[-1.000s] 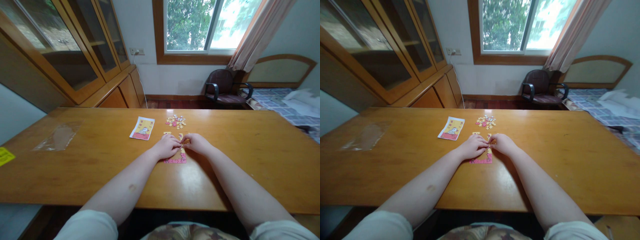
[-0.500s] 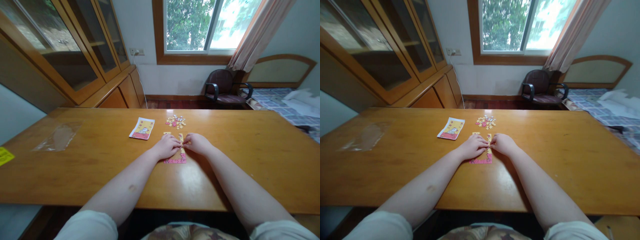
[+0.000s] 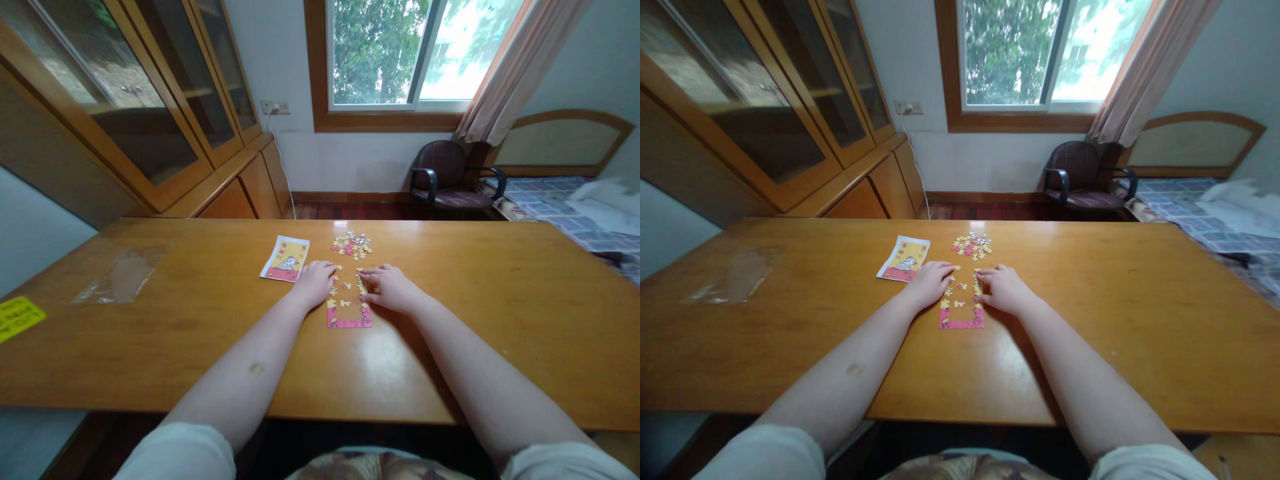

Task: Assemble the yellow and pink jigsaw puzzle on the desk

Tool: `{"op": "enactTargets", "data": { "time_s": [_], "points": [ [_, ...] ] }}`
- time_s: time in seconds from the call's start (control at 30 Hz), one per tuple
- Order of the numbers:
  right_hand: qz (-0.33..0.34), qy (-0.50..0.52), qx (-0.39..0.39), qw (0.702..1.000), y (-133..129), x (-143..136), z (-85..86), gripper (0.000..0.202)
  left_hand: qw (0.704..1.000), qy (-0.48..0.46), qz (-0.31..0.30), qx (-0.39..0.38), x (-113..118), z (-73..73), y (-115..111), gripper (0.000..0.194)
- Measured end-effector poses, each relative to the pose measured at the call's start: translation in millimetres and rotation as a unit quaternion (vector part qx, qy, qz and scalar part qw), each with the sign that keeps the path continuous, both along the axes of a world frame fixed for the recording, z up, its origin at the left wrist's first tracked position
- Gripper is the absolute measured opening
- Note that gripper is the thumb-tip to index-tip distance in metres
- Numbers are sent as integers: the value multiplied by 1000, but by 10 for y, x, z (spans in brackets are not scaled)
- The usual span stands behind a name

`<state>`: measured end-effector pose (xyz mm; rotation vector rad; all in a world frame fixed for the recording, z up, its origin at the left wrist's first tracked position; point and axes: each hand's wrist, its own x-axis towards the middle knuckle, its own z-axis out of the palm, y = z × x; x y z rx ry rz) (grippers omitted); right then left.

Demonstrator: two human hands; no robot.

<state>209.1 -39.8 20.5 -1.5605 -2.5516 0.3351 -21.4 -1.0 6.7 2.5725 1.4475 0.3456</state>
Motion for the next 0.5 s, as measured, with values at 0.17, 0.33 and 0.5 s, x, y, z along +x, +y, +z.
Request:
{"op": "enactTargets", "data": {
  "time_s": [0.17, 0.33, 0.5],
  "points": [
    [4, -7, 16, 1000, 24, 17, -75, 60, 1000, -4, -15, 1, 10, -2, 6, 33],
    [6, 2, 24, 1000, 33, 27, -76, 59, 1000, -8, -16, -2, -4, 34, 6, 35],
    [26, 22, 26, 999, 33, 34, -70, 47, 1000, 6, 8, -8, -24, 73, 18, 29]
  ]
}}
